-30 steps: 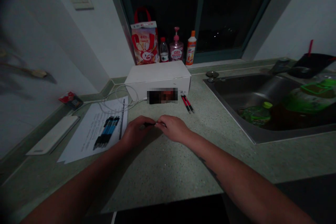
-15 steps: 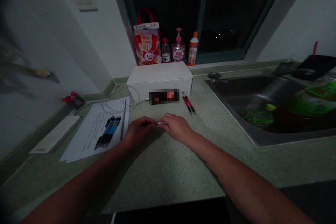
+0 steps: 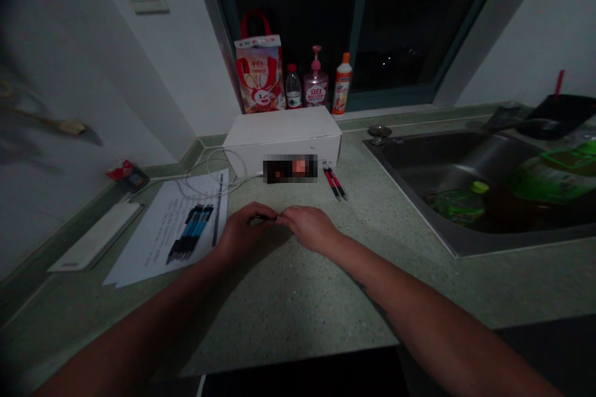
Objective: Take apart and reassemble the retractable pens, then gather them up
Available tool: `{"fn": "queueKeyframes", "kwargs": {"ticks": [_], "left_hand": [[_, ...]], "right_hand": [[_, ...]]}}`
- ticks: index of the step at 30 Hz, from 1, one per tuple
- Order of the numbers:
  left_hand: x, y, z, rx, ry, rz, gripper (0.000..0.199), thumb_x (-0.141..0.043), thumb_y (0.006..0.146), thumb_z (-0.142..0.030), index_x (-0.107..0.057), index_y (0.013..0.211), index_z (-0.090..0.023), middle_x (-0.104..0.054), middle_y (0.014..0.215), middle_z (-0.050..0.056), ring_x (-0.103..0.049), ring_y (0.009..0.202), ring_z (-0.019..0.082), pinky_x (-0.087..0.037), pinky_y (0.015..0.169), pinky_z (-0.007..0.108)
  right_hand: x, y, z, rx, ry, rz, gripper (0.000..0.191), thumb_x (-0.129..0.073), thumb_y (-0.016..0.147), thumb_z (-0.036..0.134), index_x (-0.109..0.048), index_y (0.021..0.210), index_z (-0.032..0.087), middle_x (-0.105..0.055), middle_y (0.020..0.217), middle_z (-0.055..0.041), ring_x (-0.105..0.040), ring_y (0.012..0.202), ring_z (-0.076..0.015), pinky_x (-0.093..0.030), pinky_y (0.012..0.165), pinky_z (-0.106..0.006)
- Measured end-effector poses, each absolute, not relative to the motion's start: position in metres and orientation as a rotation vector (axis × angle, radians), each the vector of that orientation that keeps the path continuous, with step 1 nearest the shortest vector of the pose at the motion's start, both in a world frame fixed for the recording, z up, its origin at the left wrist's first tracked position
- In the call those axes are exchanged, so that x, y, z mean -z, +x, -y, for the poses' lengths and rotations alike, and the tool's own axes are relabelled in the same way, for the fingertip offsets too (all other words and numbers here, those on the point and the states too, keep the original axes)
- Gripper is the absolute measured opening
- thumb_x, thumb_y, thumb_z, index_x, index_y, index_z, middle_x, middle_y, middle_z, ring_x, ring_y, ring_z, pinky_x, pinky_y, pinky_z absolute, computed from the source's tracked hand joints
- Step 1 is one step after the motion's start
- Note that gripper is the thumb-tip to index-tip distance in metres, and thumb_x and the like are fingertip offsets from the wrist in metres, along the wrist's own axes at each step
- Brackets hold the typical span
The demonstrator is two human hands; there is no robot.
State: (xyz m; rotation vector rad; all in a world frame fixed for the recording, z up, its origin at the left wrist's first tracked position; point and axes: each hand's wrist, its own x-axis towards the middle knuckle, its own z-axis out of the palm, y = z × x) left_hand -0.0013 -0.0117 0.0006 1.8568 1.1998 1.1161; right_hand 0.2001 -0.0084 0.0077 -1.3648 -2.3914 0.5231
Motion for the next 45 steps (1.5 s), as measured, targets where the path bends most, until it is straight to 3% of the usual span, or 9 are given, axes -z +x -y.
{"fn": "queueKeyframes", "kwargs": {"ticks": [4,9,22,27,31,35,38,45], "left_hand": [[0.001,-0.002,0.012,-1.105,1.904,-1.181,0.008,-0.073,0.081,-0.018,-0.075,0.087,-0.022,-0.076,0.091,0.003,-0.071,0.088,0.019,-0.058,0.087,0.034],[-0.001,-0.002,0.010,-1.107,1.759,-1.085,0.013,-0.067,0.088,-0.029,-0.074,0.094,-0.020,-0.078,0.096,0.005,-0.074,0.091,0.020,-0.060,0.089,0.037],[0.005,-0.004,0.009,-1.315,2.050,-0.925,0.019,-0.068,0.088,-0.014,-0.073,0.105,-0.022,-0.071,0.100,0.005,-0.071,0.088,0.016,-0.061,0.083,0.031],[0.008,-0.004,0.007,-1.291,2.027,-0.903,0.027,-0.069,0.087,-0.012,-0.071,0.111,-0.022,-0.069,0.105,0.006,-0.071,0.088,0.016,-0.061,0.083,0.032],[0.006,-0.004,0.008,-1.267,1.937,-0.980,0.035,-0.077,0.083,-0.021,-0.069,0.116,-0.022,-0.069,0.115,0.008,-0.072,0.093,0.018,-0.061,0.087,0.035],[0.000,-0.006,0.008,-1.102,1.812,-1.246,0.018,-0.072,0.087,-0.032,-0.073,0.101,-0.020,-0.077,0.097,0.006,-0.073,0.087,0.021,-0.061,0.082,0.036],[-0.004,-0.006,0.007,-1.037,1.773,-1.271,0.010,-0.070,0.087,-0.028,-0.075,0.091,-0.021,-0.079,0.089,0.004,-0.073,0.084,0.022,-0.060,0.082,0.037],[-0.005,-0.006,0.005,-1.075,1.810,-1.236,0.007,-0.069,0.082,-0.022,-0.076,0.084,-0.023,-0.078,0.087,0.004,-0.073,0.083,0.021,-0.060,0.083,0.037]], "right_hand": [[-0.006,0.200,0.007,-0.616,-1.362,2.333,0.025,-0.053,0.105,0.025,-0.076,0.097,0.021,-0.075,0.085,-0.0036,-0.068,0.080,-0.0182,-0.043,0.071,-0.028],[-0.006,0.203,0.006,-0.606,-1.347,2.296,0.021,-0.056,0.103,0.025,-0.077,0.101,0.021,-0.077,0.095,-0.0054,-0.068,0.086,-0.0189,-0.043,0.074,-0.029],[-0.002,0.201,0.006,-0.850,-1.281,2.212,0.021,-0.052,0.103,0.022,-0.073,0.101,0.020,-0.070,0.076,-0.0001,-0.063,0.071,-0.0154,-0.040,0.067,-0.026],[-0.003,0.203,0.007,-0.804,-1.180,2.216,0.019,-0.055,0.102,0.025,-0.073,0.107,0.021,-0.076,0.094,-0.0040,-0.068,0.085,-0.0184,-0.045,0.075,-0.028],[-0.002,0.205,0.006,-0.692,-1.211,2.227,0.020,-0.057,0.101,0.027,-0.073,0.112,0.023,-0.078,0.103,-0.0047,-0.071,0.092,-0.0201,-0.047,0.079,-0.030],[-0.003,0.209,0.005,-0.501,-1.243,2.235,0.022,-0.057,0.102,0.029,-0.074,0.115,0.026,-0.078,0.111,-0.0052,-0.071,0.099,-0.0213,-0.049,0.083,-0.031],[-0.005,0.212,0.005,-0.462,-1.242,2.235,0.019,-0.060,0.101,0.030,-0.075,0.113,0.026,-0.079,0.111,-0.0050,-0.071,0.100,-0.0214,-0.049,0.083,-0.031],[-0.005,0.211,0.004,-0.588,-1.316,2.235,0.019,-0.059,0.102,0.027,-0.076,0.108,0.024,-0.079,0.089,-0.0018,-0.072,0.082,-0.0180,-0.047,0.075,-0.028]]}}
